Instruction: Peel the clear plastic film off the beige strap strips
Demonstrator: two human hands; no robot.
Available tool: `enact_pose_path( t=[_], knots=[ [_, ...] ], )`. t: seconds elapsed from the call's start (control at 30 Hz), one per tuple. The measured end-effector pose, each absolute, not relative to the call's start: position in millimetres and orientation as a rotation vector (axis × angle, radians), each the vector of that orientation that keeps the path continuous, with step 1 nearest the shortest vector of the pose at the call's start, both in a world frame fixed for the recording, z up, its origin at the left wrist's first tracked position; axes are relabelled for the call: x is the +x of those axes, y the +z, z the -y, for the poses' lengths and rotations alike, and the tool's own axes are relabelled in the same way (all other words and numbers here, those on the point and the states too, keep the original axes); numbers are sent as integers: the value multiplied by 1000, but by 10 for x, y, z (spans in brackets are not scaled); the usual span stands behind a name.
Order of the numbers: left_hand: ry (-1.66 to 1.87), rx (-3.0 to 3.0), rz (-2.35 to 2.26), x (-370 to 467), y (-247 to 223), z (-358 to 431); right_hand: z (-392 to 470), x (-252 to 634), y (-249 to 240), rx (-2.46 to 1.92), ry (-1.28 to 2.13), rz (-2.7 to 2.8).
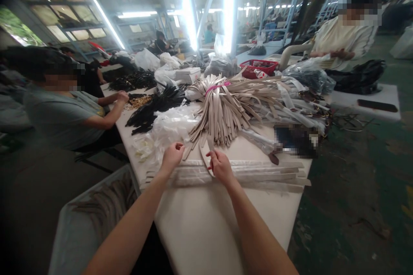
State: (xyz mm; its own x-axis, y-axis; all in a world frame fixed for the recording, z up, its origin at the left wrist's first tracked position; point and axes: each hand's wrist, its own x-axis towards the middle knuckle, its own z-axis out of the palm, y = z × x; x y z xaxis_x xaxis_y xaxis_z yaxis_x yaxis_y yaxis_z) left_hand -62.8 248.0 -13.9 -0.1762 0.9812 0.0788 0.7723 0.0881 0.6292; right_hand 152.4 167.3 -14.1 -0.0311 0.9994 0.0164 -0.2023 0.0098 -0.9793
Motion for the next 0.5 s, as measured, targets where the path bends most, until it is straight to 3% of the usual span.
enact_pose_path(
  t=[0.13, 0.3, 0.5],
  knots=[
    [640, 1691, -2199, -633, -502, -2905, -1801, 1599, -439, -1051, 1266, 924],
    [697, 1680, -2232, -550, -486, -3193, -1846, 1646, -494, -1127, 1196, 888],
    [1084, 1309, -1621, -229, -472, -2696, -1893, 1692, -485, -1119, 1257, 925]
  ],
)
